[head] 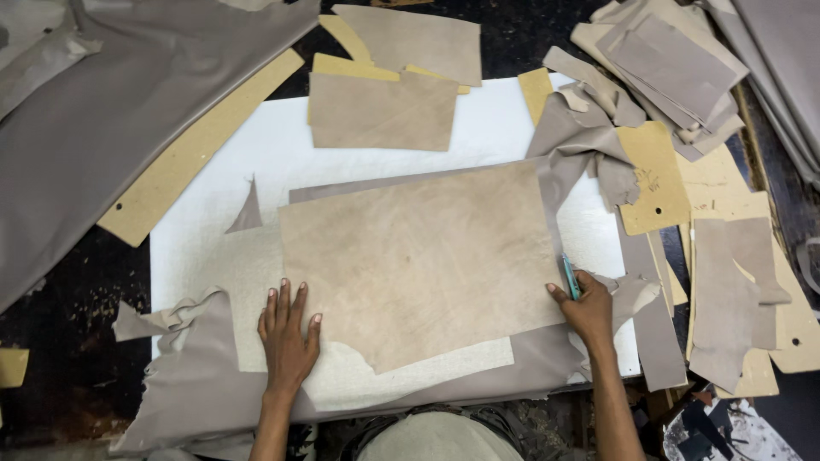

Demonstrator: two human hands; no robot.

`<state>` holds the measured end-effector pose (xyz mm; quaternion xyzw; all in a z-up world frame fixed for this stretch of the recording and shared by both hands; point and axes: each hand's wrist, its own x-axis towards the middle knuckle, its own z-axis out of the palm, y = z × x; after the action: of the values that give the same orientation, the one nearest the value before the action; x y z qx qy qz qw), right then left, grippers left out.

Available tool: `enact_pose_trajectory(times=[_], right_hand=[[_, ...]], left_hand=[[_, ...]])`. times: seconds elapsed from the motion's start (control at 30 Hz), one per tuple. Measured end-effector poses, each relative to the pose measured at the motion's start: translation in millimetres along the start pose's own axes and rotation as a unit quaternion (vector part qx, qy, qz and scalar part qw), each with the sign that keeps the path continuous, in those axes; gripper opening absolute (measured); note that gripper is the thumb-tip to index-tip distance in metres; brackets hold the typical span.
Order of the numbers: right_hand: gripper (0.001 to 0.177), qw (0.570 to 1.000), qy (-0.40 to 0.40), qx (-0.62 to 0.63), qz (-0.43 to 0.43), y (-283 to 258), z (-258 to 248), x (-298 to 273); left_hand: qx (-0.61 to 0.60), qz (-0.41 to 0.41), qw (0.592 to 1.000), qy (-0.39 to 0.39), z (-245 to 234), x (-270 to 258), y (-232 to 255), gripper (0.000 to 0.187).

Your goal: The person uses a utility knife to cut a large piece of light brown fabric on a white table. They place cardboard templates on the fabric, trace around them, and cut out the shapes. The person repeatedly positions templates, cuts along the edges, and removes the cut pieces.

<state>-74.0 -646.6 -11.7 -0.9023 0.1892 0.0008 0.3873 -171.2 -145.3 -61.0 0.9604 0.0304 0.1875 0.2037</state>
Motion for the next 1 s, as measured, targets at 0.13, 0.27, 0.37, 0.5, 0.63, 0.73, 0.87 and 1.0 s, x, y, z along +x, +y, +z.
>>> enact_pose_trajectory(times=[0.13, 0.27, 0.37, 0.5, 0.63, 0.73, 0.87, 1.0], right_hand=[[0.039, 0.997, -0.042, 0.011, -0.062, 1, -10, 5], [0.055, 0.984, -0.061, -0.044, -0.16, -40, -10, -7], [0.054, 0.984, -0.102, -0.047, -0.14, -100, 20, -41], [0.049, 0.948, -0.197, 0.002, -0.25, -184, 80, -89], [0.044, 0.951, -0.182, 0.07, -0.239, -228, 106, -85], [0.044, 0.991, -0.083, 0.008, -0.104, -221, 118, -66], [0.047, 0.988, -0.046, -0.104, -0.101, -192, 139, -56], [0.046, 0.987, -0.114, 0.084, -0.08, -187, 154, -65]], left_hand=[[0.007, -0.026, 0.999, 0.027, 16, 2, -4, 0.057], [0.034, -0.051, 0.998, 0.004, 16, 8, 5, 0.056], [0.016, -0.045, 0.999, -0.006, 13, 7, 1, 0.056], [0.021, -0.038, 0.999, -0.014, 13, 10, 3, 0.057], [-0.008, -0.052, 0.999, -0.015, 3, 16, 7, 0.057], [-0.018, -0.059, 0.998, -0.018, -5, 18, 3, 0.057], [0.014, -0.076, 0.989, -0.124, 0, 22, -1, 0.084], [-0.017, -0.079, 0.987, -0.137, 7, 16, -8, 0.098]])
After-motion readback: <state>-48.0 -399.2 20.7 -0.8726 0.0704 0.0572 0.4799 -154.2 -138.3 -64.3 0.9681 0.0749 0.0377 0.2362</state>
